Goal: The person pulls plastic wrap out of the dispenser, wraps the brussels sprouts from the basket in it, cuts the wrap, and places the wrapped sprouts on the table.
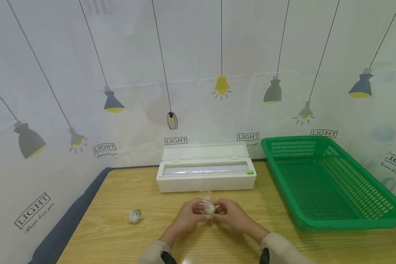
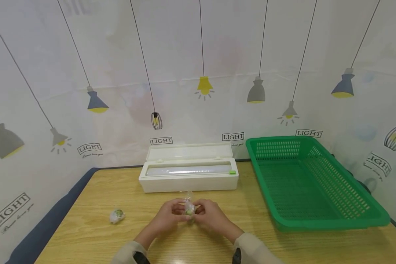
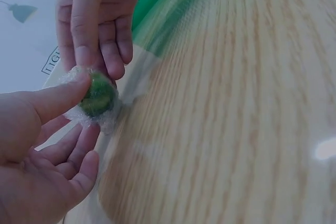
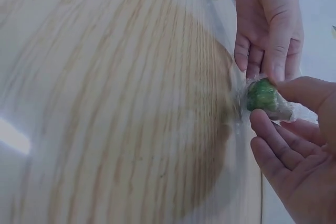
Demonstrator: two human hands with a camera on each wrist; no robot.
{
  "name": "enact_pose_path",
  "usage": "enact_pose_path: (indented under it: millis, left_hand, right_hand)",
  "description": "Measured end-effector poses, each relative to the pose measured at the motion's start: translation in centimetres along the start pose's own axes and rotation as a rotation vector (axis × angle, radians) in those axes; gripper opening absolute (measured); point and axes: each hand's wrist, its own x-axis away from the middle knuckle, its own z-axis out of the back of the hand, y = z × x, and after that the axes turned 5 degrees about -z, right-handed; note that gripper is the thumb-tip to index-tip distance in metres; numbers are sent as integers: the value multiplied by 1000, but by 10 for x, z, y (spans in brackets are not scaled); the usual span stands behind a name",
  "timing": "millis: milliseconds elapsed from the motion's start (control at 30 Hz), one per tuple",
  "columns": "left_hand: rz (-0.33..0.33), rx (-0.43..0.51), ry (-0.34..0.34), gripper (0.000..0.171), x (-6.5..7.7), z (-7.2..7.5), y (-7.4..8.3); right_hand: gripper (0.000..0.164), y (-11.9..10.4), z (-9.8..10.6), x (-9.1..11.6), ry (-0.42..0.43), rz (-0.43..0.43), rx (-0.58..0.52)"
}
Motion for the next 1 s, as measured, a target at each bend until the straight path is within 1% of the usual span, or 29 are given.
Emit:
enact_pose_path:
  millis: [100,167,300,433,567,667,800,833,933,1000]
  left_hand:
    - [5,-8,-6,47,0,0,1]
    - [11,-8,-14,46,0,0,1]
    - [27,17,-29,47,-1,0,2]
    - [32,37,-38,49,0,0,3]
    - [2,34,-50,41,1,1,3]
    - [-30,11,-48,37,0,1,0]
    - [-57,-5,-59,40,-2,0,-4]
    - [-61,4,-67,41,-2,0,-5]
    - [-77,20,-87,39,-3,-1,-6]
    - [-84,11,-93,34,-4,-1,-6]
  right_hand:
    - [40,1,1,0,-18,4,-6]
    - [40,1,2,0,-23,5,-4]
    - [34,1,2,0,-24,20,6]
    - [25,2,2,-2,-25,37,40]
    - [19,1,3,-4,-42,35,68]
    - [16,0,4,-5,-59,31,67]
    - [14,0,5,-5,-64,26,76]
    - [14,0,6,-5,-61,22,80]
    - [16,2,7,-5,-45,-8,93]
    - [19,3,7,-6,-38,-42,98]
